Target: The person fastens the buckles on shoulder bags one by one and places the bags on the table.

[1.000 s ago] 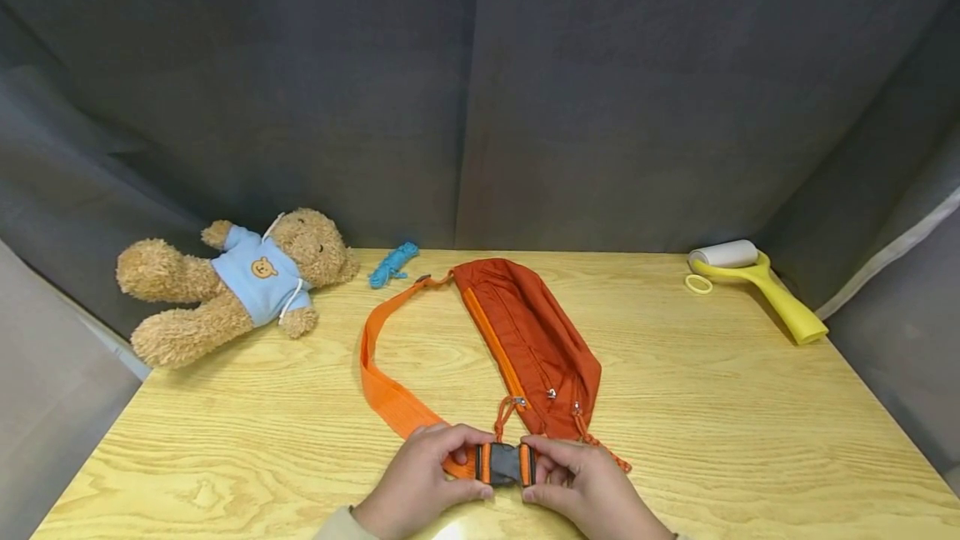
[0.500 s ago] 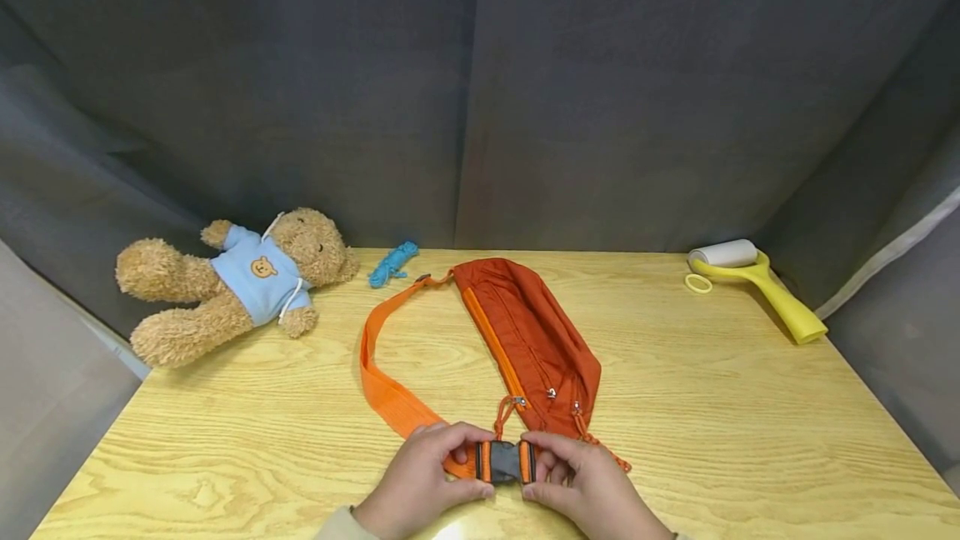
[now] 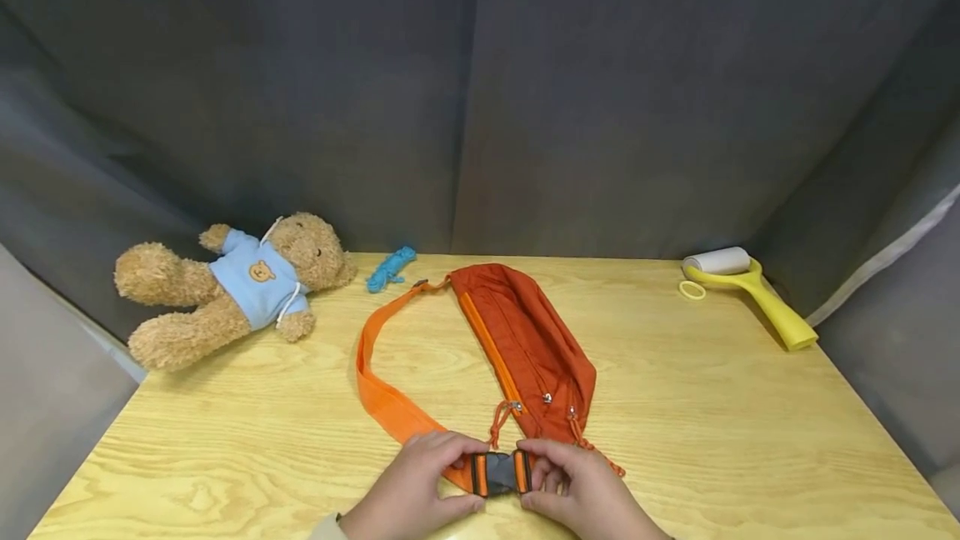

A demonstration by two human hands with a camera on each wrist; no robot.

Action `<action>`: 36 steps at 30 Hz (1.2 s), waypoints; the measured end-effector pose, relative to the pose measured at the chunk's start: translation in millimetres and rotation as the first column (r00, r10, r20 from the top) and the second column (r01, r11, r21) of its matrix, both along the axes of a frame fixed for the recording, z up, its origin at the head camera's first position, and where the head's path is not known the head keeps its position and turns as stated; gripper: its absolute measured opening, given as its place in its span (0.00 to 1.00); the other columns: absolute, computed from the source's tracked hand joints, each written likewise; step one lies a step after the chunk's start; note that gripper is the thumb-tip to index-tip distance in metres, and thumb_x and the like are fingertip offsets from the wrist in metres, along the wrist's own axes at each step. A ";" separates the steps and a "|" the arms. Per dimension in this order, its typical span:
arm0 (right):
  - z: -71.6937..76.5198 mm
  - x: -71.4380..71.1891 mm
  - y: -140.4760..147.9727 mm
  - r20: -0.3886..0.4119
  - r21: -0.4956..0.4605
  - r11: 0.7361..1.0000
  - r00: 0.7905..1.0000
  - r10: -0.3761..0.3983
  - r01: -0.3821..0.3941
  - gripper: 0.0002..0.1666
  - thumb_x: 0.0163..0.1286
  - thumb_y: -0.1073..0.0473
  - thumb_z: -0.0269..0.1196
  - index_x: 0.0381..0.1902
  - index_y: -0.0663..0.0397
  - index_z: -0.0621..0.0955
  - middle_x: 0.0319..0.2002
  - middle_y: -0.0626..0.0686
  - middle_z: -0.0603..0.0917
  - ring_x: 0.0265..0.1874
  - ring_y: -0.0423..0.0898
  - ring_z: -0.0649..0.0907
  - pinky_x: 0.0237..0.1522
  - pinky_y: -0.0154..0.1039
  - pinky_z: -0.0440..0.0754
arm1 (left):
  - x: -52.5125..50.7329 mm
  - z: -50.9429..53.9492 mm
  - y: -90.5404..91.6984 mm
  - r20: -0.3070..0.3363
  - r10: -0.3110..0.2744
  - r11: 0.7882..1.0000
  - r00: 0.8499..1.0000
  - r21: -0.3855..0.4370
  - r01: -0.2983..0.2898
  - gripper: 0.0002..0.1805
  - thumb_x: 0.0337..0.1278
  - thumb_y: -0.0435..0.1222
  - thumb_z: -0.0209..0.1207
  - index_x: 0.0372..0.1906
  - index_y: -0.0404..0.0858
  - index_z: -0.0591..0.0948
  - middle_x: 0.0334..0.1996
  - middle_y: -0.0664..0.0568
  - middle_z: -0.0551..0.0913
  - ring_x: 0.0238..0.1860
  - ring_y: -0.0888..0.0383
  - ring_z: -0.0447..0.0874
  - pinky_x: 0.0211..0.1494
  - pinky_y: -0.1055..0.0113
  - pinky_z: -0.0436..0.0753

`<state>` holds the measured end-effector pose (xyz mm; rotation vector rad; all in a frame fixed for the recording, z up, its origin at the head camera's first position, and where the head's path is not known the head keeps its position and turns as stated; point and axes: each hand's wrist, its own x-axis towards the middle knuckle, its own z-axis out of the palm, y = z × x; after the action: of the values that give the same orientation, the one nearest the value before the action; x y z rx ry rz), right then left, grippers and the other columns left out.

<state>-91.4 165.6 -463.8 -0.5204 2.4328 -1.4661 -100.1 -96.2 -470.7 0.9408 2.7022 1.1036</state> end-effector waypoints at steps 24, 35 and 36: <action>9.9 14.5 15.6 -0.543 0.113 0.969 0.831 -0.125 0.219 0.15 0.61 0.57 0.74 0.46 0.40 0.86 0.43 0.32 0.81 0.41 0.31 0.81 0.43 0.37 0.83 | 4.4 12.6 -19.1 -0.251 -0.040 0.992 0.967 -0.125 0.008 0.29 0.62 0.50 0.66 0.66 0.47 0.76 0.68 0.54 0.73 0.64 0.55 0.75 0.59 0.49 0.78; 20.9 16.6 29.4 -0.568 0.310 0.890 0.816 -0.109 0.334 0.24 0.54 0.49 0.78 0.50 0.33 0.85 0.57 0.38 0.79 0.53 0.39 0.77 0.51 0.49 0.78 | 2.7 18.2 -27.7 -0.367 -0.013 0.972 0.930 -0.223 -0.074 0.32 0.60 0.54 0.66 0.67 0.47 0.76 0.72 0.52 0.69 0.66 0.53 0.72 0.64 0.47 0.74; 21.2 16.8 30.3 -0.562 0.319 0.886 0.820 -0.108 0.335 0.26 0.53 0.48 0.78 0.51 0.34 0.85 0.58 0.39 0.78 0.54 0.40 0.78 0.52 0.51 0.78 | 2.9 18.2 -28.6 -0.376 -0.011 0.970 0.927 -0.230 -0.082 0.33 0.60 0.54 0.66 0.67 0.47 0.75 0.72 0.52 0.68 0.66 0.53 0.72 0.64 0.46 0.74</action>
<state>-74.6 195.9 -442.6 -0.6194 3.2328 -0.9031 -97.2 -124.9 -452.5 1.1651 3.0715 0.6233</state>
